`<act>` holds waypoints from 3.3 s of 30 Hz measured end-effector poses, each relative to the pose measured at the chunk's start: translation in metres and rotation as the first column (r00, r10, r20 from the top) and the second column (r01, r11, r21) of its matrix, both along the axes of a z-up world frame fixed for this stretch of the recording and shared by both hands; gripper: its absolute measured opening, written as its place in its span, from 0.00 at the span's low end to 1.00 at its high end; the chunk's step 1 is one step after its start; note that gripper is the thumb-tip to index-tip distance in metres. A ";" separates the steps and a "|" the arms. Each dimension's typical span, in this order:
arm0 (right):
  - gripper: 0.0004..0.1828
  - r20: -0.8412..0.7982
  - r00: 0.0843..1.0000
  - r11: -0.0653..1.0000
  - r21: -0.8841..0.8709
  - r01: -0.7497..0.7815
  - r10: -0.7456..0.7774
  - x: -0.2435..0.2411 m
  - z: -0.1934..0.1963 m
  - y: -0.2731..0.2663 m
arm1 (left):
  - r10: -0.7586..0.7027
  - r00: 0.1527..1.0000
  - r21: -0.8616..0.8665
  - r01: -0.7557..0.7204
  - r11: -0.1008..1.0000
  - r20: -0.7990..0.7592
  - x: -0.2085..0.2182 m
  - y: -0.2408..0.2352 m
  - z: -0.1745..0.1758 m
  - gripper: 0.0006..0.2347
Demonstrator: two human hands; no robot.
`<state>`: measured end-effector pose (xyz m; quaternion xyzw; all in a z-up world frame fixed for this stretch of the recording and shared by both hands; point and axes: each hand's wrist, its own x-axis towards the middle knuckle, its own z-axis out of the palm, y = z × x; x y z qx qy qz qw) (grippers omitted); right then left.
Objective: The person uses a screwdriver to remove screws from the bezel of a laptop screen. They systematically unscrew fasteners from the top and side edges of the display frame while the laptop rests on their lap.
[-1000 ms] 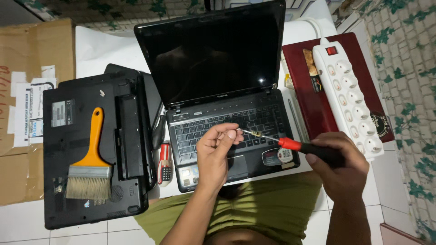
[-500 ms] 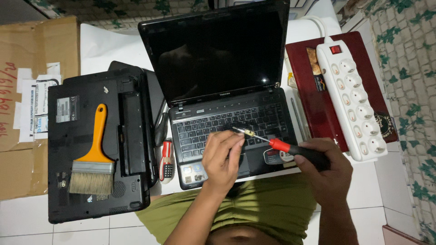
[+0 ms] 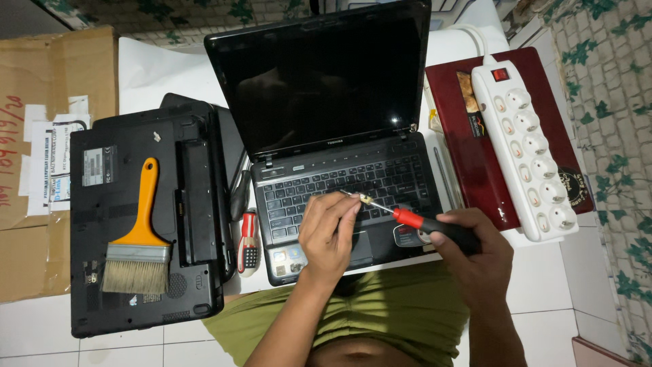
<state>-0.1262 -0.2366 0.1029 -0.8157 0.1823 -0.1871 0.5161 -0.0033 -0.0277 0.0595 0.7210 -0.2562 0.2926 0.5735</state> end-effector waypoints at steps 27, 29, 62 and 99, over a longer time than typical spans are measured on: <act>0.15 -0.038 0.999 0.963 0.268 -0.024 0.035 0.079 -0.023 0.076 | 0.288 0.740 -0.093 -0.427 0.900 -0.608 0.084 0.100 -0.081 0.19; 0.16 -0.009 0.998 0.978 0.204 -0.054 0.057 0.095 -0.026 0.088 | 0.358 0.732 0.002 -0.438 0.899 -0.580 0.085 0.096 -0.083 0.20; 0.18 0.051 0.866 0.842 -0.268 -0.468 0.498 0.166 -0.032 0.152 | 0.314 0.776 -0.123 -0.446 0.887 -0.548 0.073 0.095 -0.067 0.22; 0.17 -0.513 0.733 0.631 -0.401 -0.664 0.446 0.200 0.026 0.199 | 0.290 0.806 -0.166 -0.426 0.889 -0.516 0.073 0.098 -0.077 0.20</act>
